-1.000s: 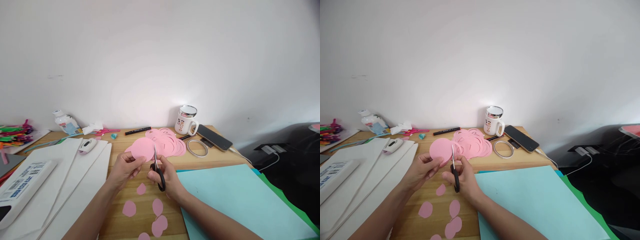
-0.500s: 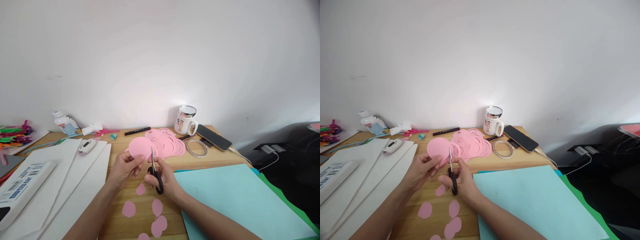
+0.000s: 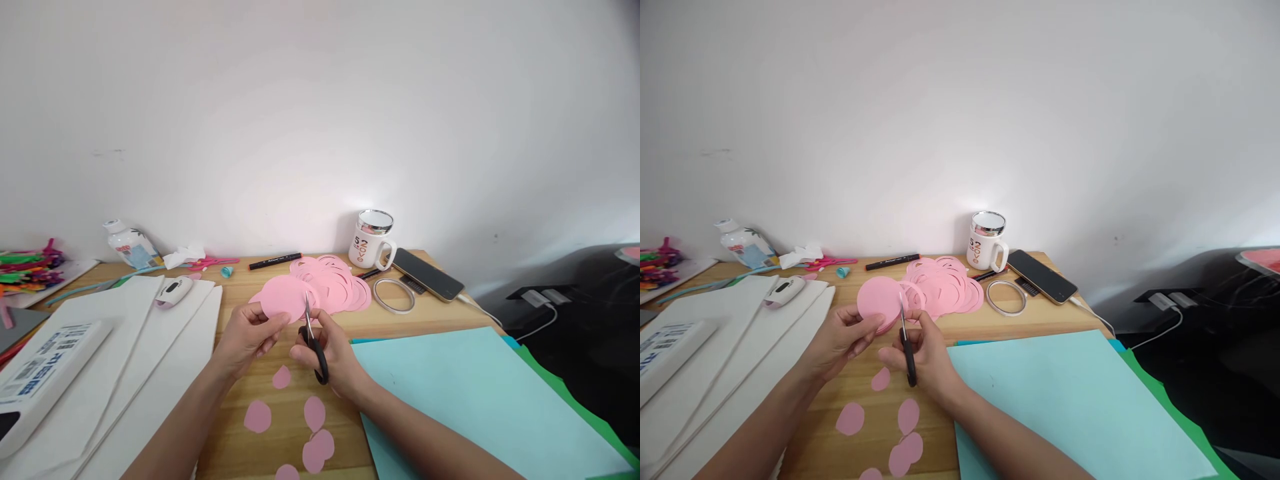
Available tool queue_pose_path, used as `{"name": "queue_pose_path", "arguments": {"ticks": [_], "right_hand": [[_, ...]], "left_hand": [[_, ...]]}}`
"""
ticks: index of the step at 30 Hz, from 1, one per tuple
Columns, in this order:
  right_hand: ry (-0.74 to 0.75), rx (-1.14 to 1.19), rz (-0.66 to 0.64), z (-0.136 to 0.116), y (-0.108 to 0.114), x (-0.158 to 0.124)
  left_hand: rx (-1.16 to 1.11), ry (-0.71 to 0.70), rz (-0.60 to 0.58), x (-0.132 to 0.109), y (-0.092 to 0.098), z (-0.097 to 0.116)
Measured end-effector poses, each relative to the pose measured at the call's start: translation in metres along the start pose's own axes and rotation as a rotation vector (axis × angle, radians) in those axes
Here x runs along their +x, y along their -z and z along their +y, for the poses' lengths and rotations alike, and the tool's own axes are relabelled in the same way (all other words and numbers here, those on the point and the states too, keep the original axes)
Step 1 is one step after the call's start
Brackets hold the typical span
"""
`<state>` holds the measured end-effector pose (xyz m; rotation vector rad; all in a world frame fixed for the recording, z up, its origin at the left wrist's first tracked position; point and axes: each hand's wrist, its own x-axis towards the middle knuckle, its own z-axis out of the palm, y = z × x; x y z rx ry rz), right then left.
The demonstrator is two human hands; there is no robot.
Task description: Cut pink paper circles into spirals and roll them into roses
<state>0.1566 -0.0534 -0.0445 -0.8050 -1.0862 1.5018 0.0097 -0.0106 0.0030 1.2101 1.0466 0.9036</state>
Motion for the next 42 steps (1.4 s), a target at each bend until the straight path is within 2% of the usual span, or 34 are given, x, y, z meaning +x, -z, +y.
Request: {"name": "queue_pose_path", "arguments": {"ticks": [12, 18, 22, 30, 42], "right_hand": [[-0.063, -0.091, 0.050, -0.0061, -0.0035, -0.0007], [-0.087, -0.078, 0.044, 0.0018, -0.0055, -0.0010], [-0.107, -0.082, 0.040, 0.0014, -0.0054, -0.0023], [-0.019, -0.099, 0.023, -0.0046, -0.0020, -0.0006], [-0.031, -0.095, 0.025, -0.0048, -0.0020, -0.0008]], "left_hand": [[-0.037, -0.077, 0.006, 0.0001, 0.0007, -0.0001], [-0.075, -0.030, -0.012, -0.0002, -0.0040, -0.0010], [-0.043, -0.037, 0.026, 0.0003, -0.0034, -0.0017], [0.046, -0.027, 0.006, 0.0003, -0.0006, -0.0062], [0.046, -0.033, 0.015, -0.0013, -0.0016, -0.0003]]}}
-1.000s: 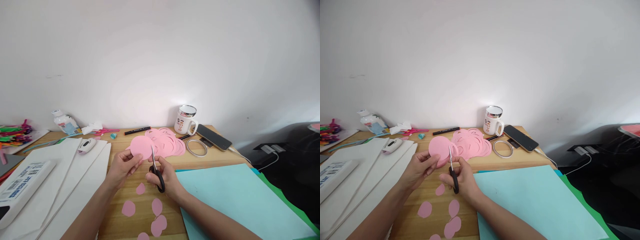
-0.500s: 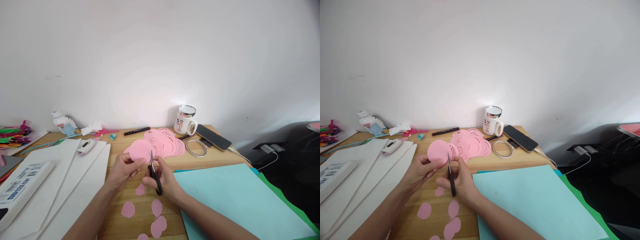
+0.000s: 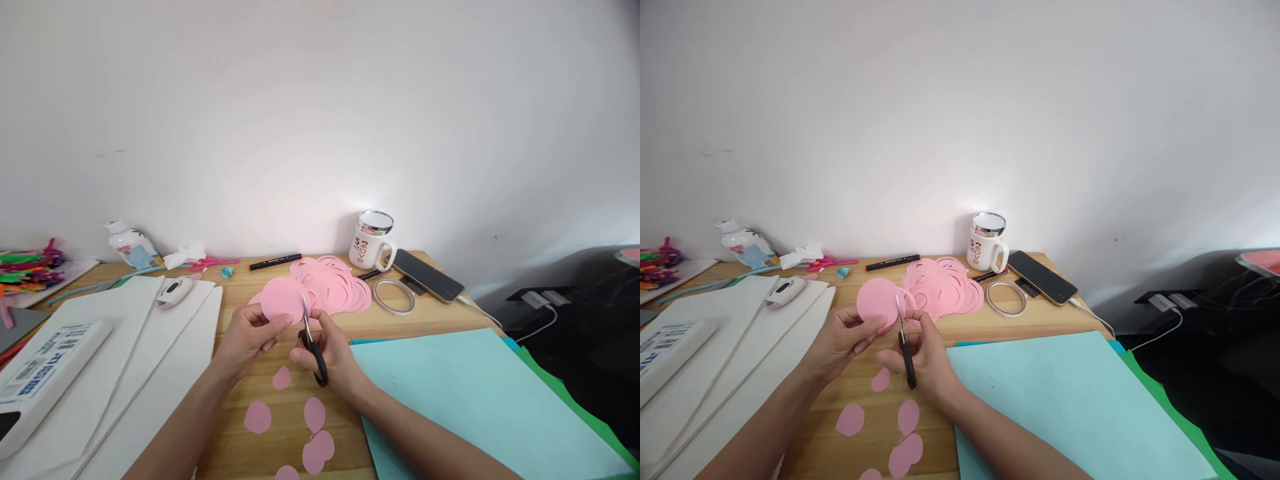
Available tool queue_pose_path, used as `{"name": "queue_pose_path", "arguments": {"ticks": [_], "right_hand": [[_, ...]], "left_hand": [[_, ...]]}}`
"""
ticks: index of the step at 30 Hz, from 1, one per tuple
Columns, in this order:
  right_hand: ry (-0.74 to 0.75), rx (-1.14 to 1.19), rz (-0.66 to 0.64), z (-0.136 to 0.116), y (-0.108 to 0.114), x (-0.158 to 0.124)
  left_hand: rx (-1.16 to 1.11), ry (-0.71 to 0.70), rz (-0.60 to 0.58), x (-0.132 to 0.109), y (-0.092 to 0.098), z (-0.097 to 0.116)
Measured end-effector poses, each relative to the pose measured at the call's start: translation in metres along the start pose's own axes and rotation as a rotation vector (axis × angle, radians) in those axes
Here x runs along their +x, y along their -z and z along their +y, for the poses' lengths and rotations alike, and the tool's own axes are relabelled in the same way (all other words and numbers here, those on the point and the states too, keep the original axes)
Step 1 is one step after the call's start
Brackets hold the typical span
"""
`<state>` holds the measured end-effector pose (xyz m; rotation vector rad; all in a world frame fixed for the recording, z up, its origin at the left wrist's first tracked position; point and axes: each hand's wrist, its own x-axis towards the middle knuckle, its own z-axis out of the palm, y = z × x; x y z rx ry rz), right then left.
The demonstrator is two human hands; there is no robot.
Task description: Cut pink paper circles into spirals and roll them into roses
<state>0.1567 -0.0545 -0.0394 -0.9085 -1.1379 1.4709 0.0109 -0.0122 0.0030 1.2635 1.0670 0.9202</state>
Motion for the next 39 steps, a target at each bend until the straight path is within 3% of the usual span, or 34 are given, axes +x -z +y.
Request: {"name": "queue_pose_path", "arguments": {"ticks": [17, 39], "right_hand": [[-0.041, -0.059, 0.078, 0.003, -0.006, -0.001], [0.029, 0.040, 0.010, 0.000, -0.001, -0.001]], "left_hand": [[-0.102, -0.017, -0.042, 0.002, -0.001, -0.003], [0.035, 0.006, -0.054, 0.003, 0.003, -0.007]]}}
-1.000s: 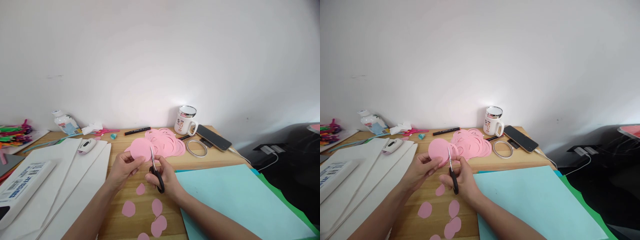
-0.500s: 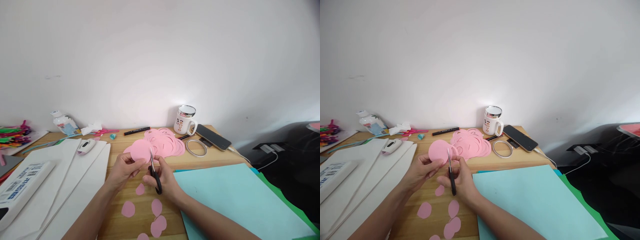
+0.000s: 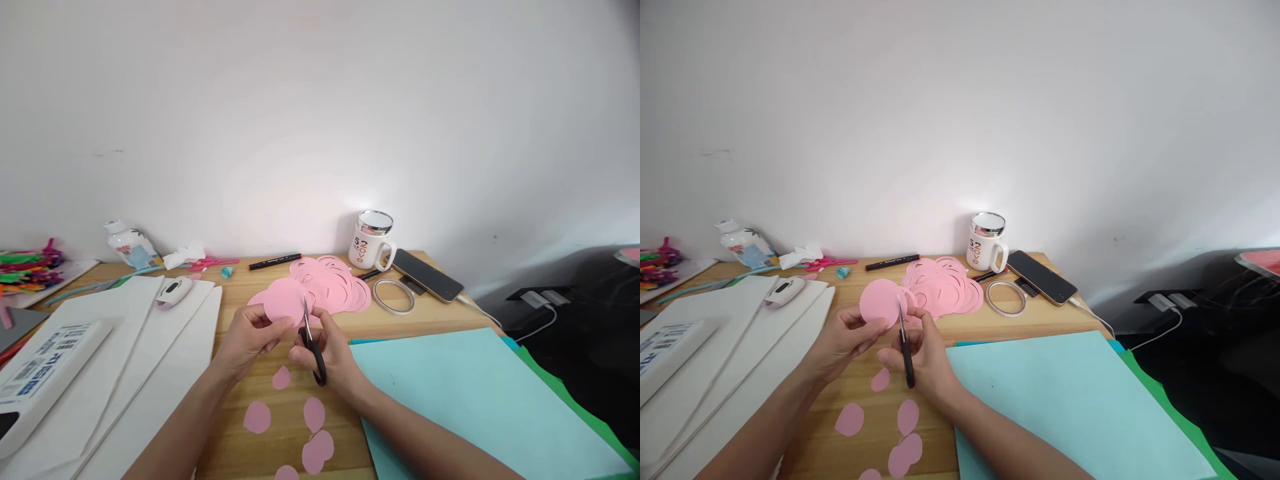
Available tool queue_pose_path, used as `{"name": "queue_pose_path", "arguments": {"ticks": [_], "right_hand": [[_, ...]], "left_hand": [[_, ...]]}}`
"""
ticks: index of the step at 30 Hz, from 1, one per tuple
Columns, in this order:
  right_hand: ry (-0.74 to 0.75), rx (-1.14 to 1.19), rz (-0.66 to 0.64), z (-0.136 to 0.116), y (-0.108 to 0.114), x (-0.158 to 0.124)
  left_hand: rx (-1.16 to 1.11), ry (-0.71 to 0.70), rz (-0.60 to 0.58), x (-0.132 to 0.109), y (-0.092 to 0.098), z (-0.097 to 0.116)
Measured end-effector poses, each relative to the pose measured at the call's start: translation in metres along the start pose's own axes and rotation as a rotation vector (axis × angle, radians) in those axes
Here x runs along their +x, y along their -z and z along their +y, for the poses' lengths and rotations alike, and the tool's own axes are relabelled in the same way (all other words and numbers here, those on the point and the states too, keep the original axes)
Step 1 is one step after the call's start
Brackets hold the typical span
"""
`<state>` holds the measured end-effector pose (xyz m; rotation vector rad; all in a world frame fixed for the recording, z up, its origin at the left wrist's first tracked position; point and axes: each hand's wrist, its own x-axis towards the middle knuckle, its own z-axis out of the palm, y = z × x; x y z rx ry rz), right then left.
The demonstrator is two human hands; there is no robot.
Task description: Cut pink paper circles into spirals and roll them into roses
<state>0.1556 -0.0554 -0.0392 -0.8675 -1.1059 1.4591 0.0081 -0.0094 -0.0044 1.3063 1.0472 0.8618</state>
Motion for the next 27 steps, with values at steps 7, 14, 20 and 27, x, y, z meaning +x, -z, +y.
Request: {"name": "queue_pose_path", "arguments": {"ticks": [7, 14, 20, 27], "right_hand": [[0.006, -0.064, 0.016, 0.0036, 0.0024, 0.0006], [-0.049, -0.074, 0.027, 0.0022, 0.0022, -0.0001], [-0.049, -0.093, 0.034, 0.0021, 0.0011, 0.0000], [-0.088, -0.095, 0.049, 0.0060, -0.0028, -0.0011]], "left_hand": [[-0.027, -0.008, 0.017, 0.0003, 0.0004, 0.0012], [-0.073, -0.049, 0.014, -0.0005, 0.0009, 0.0043], [-0.127, -0.052, -0.032, -0.0014, -0.0017, 0.0085], [-0.145, -0.012, -0.031, -0.0006, -0.0035, 0.0043]]}}
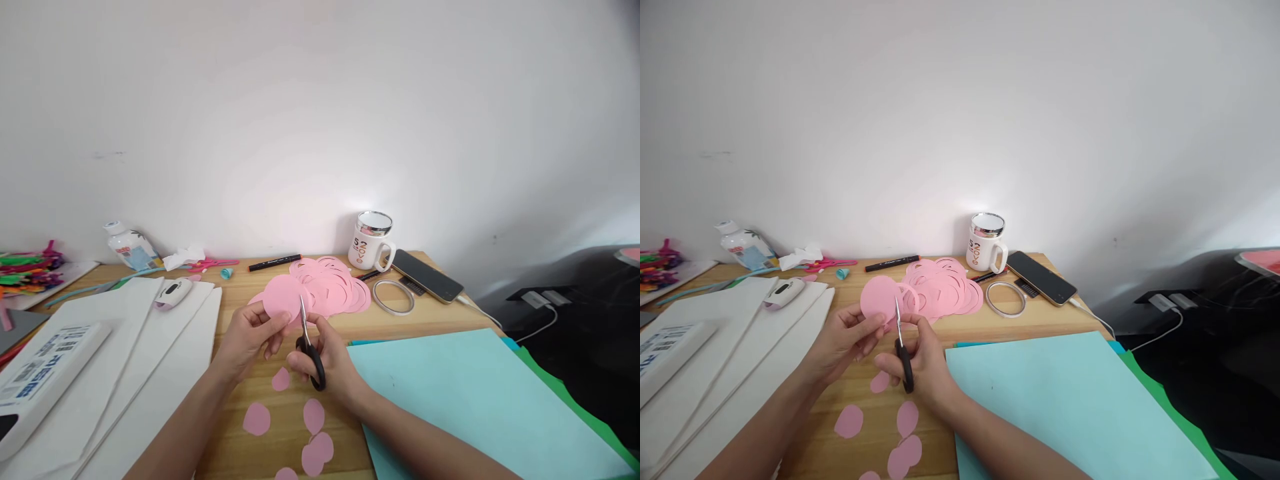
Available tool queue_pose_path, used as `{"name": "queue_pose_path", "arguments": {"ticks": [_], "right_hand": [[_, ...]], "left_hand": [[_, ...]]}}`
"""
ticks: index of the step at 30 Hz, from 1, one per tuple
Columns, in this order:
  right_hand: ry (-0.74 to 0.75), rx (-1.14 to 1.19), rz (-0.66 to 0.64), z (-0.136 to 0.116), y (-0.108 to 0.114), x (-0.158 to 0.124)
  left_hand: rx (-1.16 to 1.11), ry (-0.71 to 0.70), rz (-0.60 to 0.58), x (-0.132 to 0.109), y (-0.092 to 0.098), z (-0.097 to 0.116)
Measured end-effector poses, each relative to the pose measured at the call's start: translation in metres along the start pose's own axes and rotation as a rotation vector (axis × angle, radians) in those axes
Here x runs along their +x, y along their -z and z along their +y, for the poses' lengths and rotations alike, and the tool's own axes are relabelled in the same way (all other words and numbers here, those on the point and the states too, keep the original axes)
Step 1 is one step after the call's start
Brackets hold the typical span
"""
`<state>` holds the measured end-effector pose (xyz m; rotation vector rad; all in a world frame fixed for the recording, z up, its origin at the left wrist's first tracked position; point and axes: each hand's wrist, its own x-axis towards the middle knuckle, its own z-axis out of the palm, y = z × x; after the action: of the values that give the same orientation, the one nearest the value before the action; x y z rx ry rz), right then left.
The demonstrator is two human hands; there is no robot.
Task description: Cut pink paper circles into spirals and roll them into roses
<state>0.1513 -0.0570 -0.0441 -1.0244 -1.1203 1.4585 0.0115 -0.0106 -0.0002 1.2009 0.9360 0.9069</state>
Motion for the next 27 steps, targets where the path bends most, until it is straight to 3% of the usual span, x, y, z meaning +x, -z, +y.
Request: {"name": "queue_pose_path", "arguments": {"ticks": [13, 27], "right_hand": [[0.106, 0.128, -0.048, -0.0086, 0.0029, 0.0024], [0.053, 0.040, 0.018, -0.0008, 0.0051, 0.0023]], "left_hand": [[0.098, 0.020, 0.034, 0.0000, 0.0009, -0.0030], [0.089, 0.001, 0.042, -0.0010, 0.0019, 0.0033]]}}
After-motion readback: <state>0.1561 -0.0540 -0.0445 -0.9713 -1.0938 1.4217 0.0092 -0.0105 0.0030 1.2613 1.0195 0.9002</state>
